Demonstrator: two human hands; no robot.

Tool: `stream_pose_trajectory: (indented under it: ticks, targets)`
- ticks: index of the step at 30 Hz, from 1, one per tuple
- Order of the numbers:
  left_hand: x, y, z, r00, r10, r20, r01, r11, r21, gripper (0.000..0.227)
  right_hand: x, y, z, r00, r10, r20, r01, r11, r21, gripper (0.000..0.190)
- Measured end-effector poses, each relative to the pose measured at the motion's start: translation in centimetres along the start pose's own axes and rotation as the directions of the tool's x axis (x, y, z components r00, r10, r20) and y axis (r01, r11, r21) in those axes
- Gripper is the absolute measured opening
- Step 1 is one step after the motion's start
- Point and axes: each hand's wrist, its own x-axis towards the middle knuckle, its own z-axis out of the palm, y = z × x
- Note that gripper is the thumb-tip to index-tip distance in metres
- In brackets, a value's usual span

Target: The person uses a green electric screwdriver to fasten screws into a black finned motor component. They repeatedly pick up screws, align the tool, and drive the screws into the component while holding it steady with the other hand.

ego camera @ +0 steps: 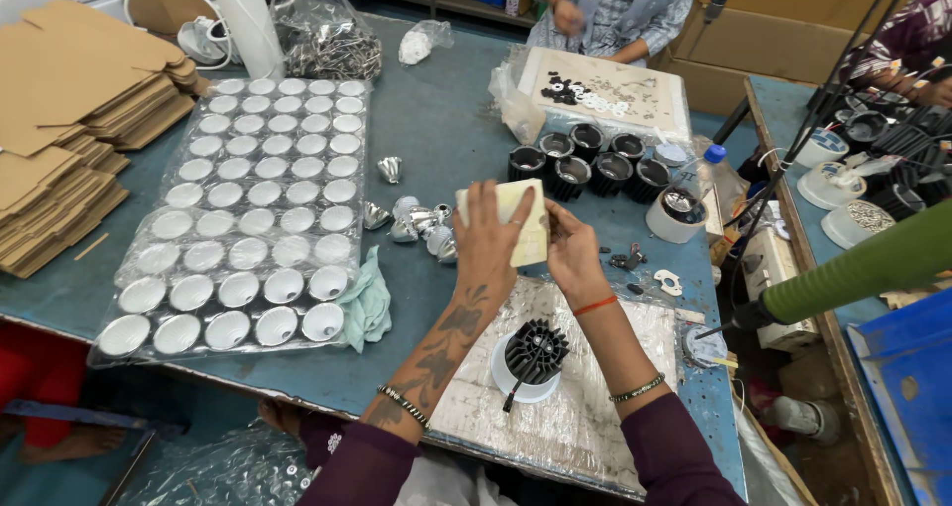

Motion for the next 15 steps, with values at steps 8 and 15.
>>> stream_pose_trajectory:
  ticks: [8,15]
  targets:
    - [-0.8,-2.0,0.2,0.996,-0.079,-0.046,0.068,0.976,-0.207,0.098,-0.9,0.8,0.1,0.992,-0.019,-0.126,0.038,0.989,0.145,0.032]
    - [-1.3,-3.8,0.0,0.985,-0.091,-0.148,0.059,0.977,-0.207,0.101,-0.7,-3.1,-3.2,0.995,-0.095,-0.041,0.083,0.971,-0.224,0.028]
